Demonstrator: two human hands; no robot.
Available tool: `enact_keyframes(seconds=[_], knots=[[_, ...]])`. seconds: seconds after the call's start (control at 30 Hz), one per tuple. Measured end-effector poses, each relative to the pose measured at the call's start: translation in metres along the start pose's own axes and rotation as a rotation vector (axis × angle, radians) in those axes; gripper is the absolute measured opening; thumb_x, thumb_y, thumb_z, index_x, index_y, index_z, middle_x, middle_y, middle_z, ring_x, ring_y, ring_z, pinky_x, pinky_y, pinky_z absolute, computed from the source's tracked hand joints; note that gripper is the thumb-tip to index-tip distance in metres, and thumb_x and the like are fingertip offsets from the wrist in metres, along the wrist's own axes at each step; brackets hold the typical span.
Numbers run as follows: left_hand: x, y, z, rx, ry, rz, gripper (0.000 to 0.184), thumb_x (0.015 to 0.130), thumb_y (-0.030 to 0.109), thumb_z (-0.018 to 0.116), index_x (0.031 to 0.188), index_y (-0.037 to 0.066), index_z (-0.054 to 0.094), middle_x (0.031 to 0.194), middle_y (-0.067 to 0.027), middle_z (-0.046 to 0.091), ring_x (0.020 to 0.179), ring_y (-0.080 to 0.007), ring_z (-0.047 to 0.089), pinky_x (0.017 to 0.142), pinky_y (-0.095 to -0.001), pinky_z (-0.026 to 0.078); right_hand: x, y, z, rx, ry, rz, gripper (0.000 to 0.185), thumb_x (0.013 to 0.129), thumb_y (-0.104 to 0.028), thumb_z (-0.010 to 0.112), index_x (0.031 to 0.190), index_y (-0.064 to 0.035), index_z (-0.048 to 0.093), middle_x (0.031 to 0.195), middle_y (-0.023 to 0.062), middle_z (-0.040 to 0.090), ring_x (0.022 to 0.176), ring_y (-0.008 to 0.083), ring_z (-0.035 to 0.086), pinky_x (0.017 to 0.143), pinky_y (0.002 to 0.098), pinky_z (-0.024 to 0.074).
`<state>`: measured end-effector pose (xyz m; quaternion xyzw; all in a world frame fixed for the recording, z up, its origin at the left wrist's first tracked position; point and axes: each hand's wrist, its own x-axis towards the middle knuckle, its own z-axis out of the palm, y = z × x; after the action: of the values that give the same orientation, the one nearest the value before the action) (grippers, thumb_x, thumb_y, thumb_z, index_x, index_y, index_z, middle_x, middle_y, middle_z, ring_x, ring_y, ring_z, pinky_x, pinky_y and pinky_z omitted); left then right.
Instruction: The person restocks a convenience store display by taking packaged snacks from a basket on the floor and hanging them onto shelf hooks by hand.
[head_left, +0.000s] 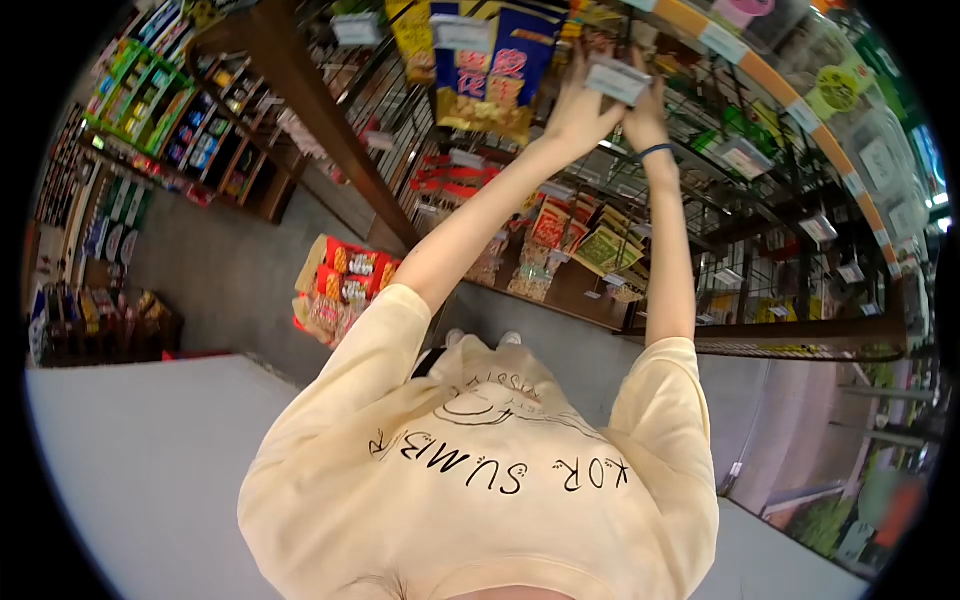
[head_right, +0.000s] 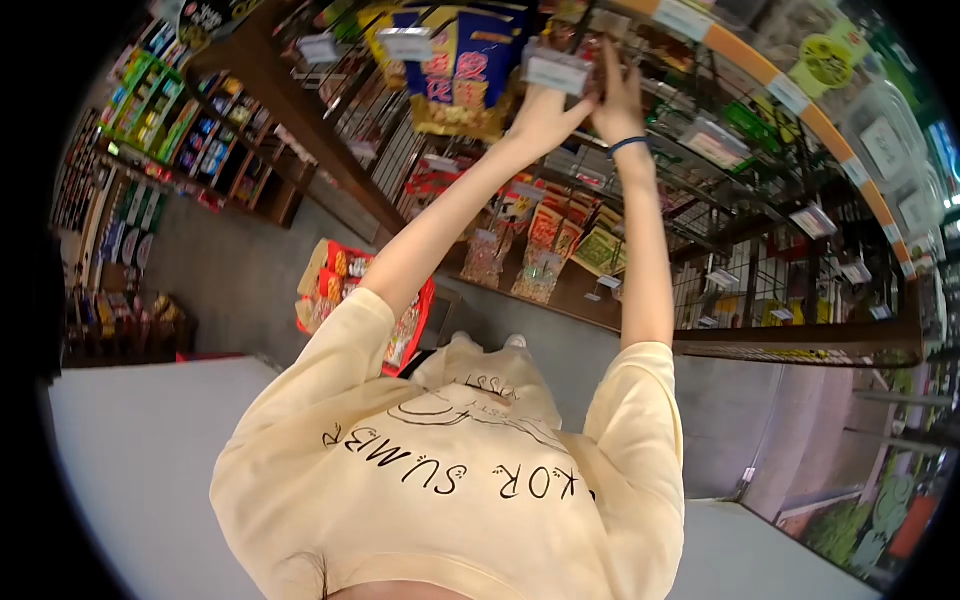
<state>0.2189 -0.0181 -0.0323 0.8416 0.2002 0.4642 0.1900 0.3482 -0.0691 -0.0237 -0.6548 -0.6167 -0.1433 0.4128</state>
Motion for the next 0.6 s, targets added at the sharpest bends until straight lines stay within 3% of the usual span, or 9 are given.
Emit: enact_keyframes(seconds=[0.03,0.1,0.17,0.2,0.27,0.37,0.43,0.5,0.6], knots=[[-0.007,0.006,-0.003,0.015,0.032,-0.019,0.046,0.083,0.031,0.057,0.118,0.001,0.046,0.123,-0.0236,0.043,0.114,-0.0418,0.040,0.096,-0.0458,0.034,-0.002,-0.004,-0.004,0.054,0.002,0.033,0.066,0.082,-0.006,0.056,0.139,-0.0259,0.030,0.132,0.0251,0.033,0.116,0.0447,0.040,0.093,0.0465,0.0428],[-0.031,0.025,-0.020,-0.077,0.068,-0.117,0.052,0.084,0.033,0.056,0.122,-0.001,0.044,0.130,-0.0240,0.035,0.115,-0.0406,0.040,0.097,-0.0455,0.033,-0.006,-0.006,-0.010,-0.227,-0.046,-0.005,0.061,0.081,-0.013,0.061,0.135,-0.0210,0.036,0.131,0.0249,0.035,0.116,0.0448,0.040,0.091,0.0509,0.0417],[-0.058,0.034,-0.043,-0.276,-0.017,-0.136,0.054,0.086,0.033,0.056,0.126,0.000,0.043,0.129,-0.0215,0.038,0.115,-0.0367,0.041,0.096,-0.0433,0.035,-0.016,-0.002,-0.016,-0.393,-0.041,-0.080,0.049,0.082,-0.027,0.061,0.125,-0.0078,0.045,0.128,0.0253,0.039,0.117,0.0443,0.038,0.087,0.0520,0.0441],[-0.073,0.029,-0.048,-0.294,-0.085,-0.104,0.052,0.087,0.031,0.056,0.128,0.001,0.044,0.128,-0.0173,0.042,0.112,-0.0297,0.047,0.093,-0.0381,0.039,-0.024,-0.006,-0.019,-0.375,0.042,-0.086,0.045,0.084,-0.029,0.059,0.121,-0.0059,0.049,0.128,0.0249,0.039,0.118,0.0441,0.037,0.090,0.0524,0.0415],[-0.108,0.042,-0.082,-0.623,-0.356,-0.345,0.045,0.088,0.026,0.056,0.126,0.003,0.048,0.118,-0.0113,0.052,0.104,-0.0189,0.053,0.087,-0.0309,0.043,-0.043,-0.023,-0.031,-0.315,0.059,-0.020,0.044,0.086,-0.031,0.057,0.121,-0.0060,0.050,0.130,0.0219,0.040,0.118,0.0419,0.036,0.095,0.0523,0.0356],[-0.162,0.040,-0.116,-0.999,-0.836,-0.631,0.050,0.091,0.037,0.050,0.130,0.007,0.046,0.132,-0.0086,0.048,0.116,-0.0182,0.049,0.093,-0.0302,0.041,-0.077,-0.066,-0.041,-0.206,0.107,0.065,0.035,0.087,-0.028,0.058,0.120,-0.0158,0.055,0.126,0.0156,0.044,0.117,0.0341,0.039,0.096,0.0454,0.0350],[-0.211,0.035,-0.130,-1.121,-0.834,-0.781,0.049,0.092,0.036,0.049,0.133,0.009,0.043,0.130,-0.0077,0.049,0.114,-0.0184,0.051,0.093,-0.0307,0.042,-0.108,-0.087,-0.039,-0.126,0.158,0.150,0.029,0.087,-0.022,0.058,0.115,-0.0130,0.059,0.122,0.0125,0.048,0.116,0.0301,0.041,0.097,0.0429,0.0341],[-0.249,0.035,-0.147,-1.085,-0.712,-0.994,0.047,0.093,0.034,0.046,0.134,0.010,0.042,0.131,-0.0073,0.048,0.117,-0.0178,0.047,0.096,-0.0314,0.039,-0.142,-0.115,-0.029,-0.044,0.197,0.164,0.022,0.088,-0.009,0.055,0.109,-0.0052,0.060,0.115,0.0107,0.053,0.106,0.0264,0.049,0.088,0.0388,0.0413],[-0.328,0.020,-0.147,-1.083,-0.512,-1.209,0.050,0.093,0.034,0.046,0.135,0.009,0.040,0.131,-0.0077,0.048,0.118,-0.0174,0.046,0.098,-0.0319,0.037,-0.190,-0.147,0.005,0.217,0.076,0.153,0.021,0.086,0.001,0.052,0.106,-0.0012,0.059,0.105,0.0121,0.058,0.099,0.0260,0.054,0.084,0.0370,0.0442]])
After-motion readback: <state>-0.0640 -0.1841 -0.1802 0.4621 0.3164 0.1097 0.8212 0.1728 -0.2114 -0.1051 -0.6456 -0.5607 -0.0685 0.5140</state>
